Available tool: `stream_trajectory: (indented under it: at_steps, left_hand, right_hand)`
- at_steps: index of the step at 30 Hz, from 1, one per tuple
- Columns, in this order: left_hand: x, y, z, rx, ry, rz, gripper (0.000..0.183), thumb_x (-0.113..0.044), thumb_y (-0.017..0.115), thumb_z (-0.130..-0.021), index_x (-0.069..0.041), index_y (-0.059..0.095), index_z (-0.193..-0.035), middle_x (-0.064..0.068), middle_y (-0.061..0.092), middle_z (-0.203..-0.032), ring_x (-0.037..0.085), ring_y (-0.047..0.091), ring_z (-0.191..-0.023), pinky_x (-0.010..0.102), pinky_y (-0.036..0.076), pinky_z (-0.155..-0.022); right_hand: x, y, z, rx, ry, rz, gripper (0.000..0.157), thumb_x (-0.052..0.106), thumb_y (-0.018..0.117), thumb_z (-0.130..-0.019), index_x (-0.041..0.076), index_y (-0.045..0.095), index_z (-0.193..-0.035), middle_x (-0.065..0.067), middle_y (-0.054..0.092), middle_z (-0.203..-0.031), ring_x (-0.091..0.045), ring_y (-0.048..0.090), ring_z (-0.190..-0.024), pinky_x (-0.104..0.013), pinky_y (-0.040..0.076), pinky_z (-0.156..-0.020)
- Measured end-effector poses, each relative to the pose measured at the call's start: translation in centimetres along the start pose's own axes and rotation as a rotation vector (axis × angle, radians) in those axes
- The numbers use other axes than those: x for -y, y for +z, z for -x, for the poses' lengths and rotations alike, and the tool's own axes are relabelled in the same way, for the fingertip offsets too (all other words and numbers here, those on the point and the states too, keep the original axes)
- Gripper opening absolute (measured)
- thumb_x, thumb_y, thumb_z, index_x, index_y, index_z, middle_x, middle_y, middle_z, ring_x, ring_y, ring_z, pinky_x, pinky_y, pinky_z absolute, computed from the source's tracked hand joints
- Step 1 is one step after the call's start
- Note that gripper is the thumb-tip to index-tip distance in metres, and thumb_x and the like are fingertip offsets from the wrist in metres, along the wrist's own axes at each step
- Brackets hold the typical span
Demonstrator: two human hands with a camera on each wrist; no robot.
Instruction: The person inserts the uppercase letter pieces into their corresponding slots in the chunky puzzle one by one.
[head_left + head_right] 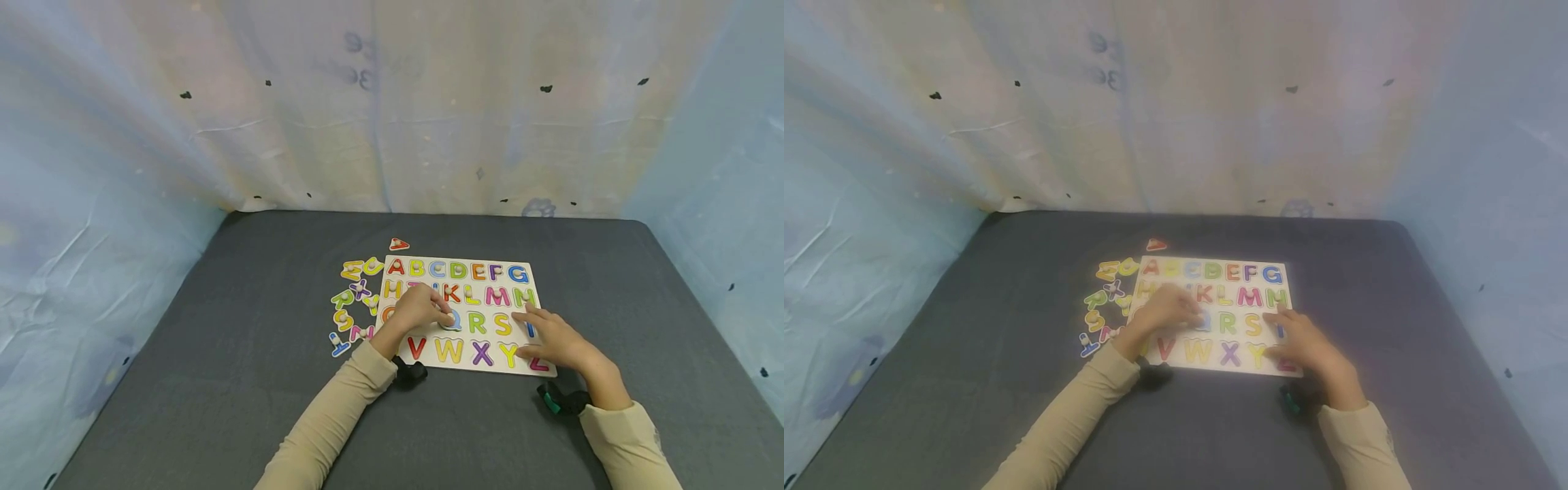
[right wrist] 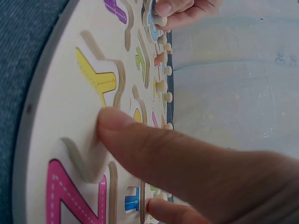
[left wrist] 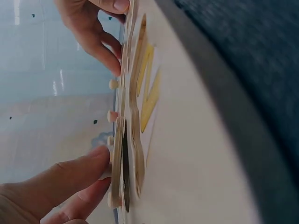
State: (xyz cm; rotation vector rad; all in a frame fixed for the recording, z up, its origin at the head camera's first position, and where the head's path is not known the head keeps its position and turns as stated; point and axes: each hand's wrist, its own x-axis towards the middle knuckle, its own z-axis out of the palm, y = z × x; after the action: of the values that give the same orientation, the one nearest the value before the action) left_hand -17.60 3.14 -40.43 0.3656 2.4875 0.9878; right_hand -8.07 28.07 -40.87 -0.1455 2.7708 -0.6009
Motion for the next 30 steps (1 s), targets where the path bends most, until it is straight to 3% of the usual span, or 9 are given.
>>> stream_trajectory:
  at_steps: [14, 22, 25, 30]
  left_hand:
    - [0.1, -0.1, 0.0, 0.007, 0.006, -0.034, 0.010, -0.021, 0.084, -0.073, -0.015, 0.078, -0.078, 0.003, 0.074, -0.089, 0.013, 0.046, -0.067, 0.025, 0.031, -0.059]
    - [1.4, -0.6, -0.3, -0.039, 0.076, -0.029, 0.011, -0.025, 0.082, -0.075, -0.017, 0.079, -0.083, 0.004, 0.071, -0.097, 0.013, 0.050, -0.064, 0.023, 0.036, -0.051]
    - [1.8, -1.3, -0.3, -0.046, 0.109, -0.033, 0.011, -0.026, 0.080, -0.078, -0.018, 0.079, -0.085, 0.004, 0.071, -0.106, 0.015, 0.057, -0.077, 0.023, 0.041, -0.060]
    - [3.0, -2.8, 0.0, -0.013, 0.208, -0.026, 0.016, -0.024, 0.078, -0.081, -0.014, 0.079, -0.093, 0.007, 0.068, -0.121, 0.024, 0.063, -0.110, 0.035, 0.050, -0.091]
  right_hand:
    - [0.1, -0.2, 0.0, -0.006, -0.004, 0.014, 0.076, 0.031, 0.079, -0.075, 0.001, 0.049, -0.138, -0.034, 0.031, -0.149, -0.055, 0.036, -0.128, -0.064, 0.044, -0.094]
    - [0.1, 0.2, -0.1, -0.011, -0.019, 0.007, 0.077, 0.032, 0.080, -0.074, 0.000, 0.049, -0.138, -0.035, 0.032, -0.148, -0.055, 0.035, -0.128, -0.065, 0.041, -0.097]
    - [0.1, 0.2, -0.1, -0.014, -0.019, 0.011, 0.078, 0.032, 0.080, -0.074, 0.000, 0.049, -0.138, -0.035, 0.032, -0.148, -0.056, 0.036, -0.128, -0.064, 0.042, -0.097]
    - [0.1, 0.2, 0.0, -0.013, -0.013, 0.011, 0.077, 0.032, 0.080, -0.074, 0.000, 0.049, -0.138, -0.035, 0.031, -0.148, -0.055, 0.035, -0.128, -0.064, 0.041, -0.098]
